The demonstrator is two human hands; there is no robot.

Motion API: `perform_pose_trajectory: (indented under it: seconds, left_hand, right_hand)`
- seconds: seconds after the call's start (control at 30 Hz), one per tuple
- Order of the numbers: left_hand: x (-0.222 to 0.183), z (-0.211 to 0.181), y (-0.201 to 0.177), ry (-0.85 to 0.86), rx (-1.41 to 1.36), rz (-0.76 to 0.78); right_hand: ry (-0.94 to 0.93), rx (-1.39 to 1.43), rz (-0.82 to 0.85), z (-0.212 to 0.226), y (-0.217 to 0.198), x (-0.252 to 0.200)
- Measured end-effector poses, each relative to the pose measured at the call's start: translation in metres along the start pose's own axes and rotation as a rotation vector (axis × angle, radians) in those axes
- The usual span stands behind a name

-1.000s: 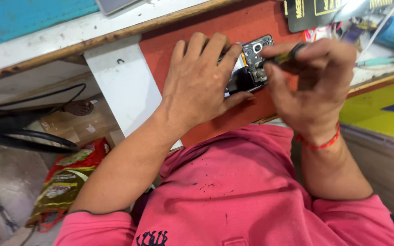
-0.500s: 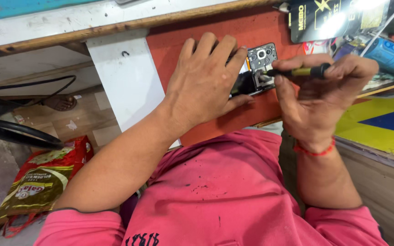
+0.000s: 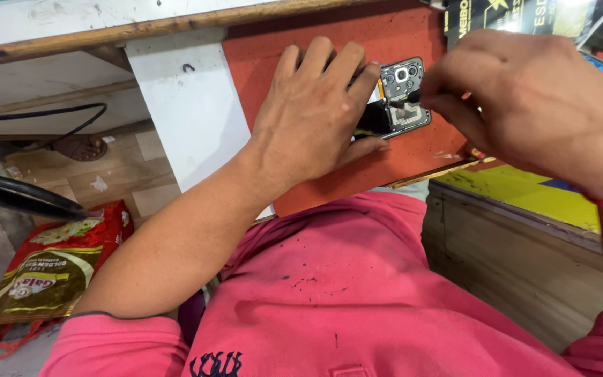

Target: The person handles a small circuit board and then proceeds to disassemble a smartphone. They use a prying tool to separate the back cover and a screwdriver to remove screws from the internal frame, exposing the battery and camera module.

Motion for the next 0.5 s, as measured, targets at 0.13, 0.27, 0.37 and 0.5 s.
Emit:
perform_pose_trajectory:
  seconds: [0.13,0.27,0.37,0.5]
  left_hand:
    - [-0.001,-0.001,0.002,-0.017,0.002,0.035]
    - [0.004,0.002,0.0,-0.018,-0.021,0.057]
    - [-0.002,-0.002,0.001,-0.027,-0.024,0.064]
    - [0.001,0.001,0.002,-0.02,0.003,0.052]
  right_hand:
    - [0.048,0.017,0.011,-0.009,0.01,0.002]
    - [0.065,0.04,0.006,-0.018,0.011,0.002]
    - [0.037,0.082,0.028,-0.015,0.015,0.001]
    - [0.343,-0.157,0.176,-0.031,0.018,0.002]
Point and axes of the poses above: each hand's wrist, its own x-axis towards the middle knuckle, its own y-axis out of the palm, z = x × y, the point moved 7 cm from there along x, towards the middle knuckle, and after that the axes turned 10 degrees about z, right-handed, at the moved point
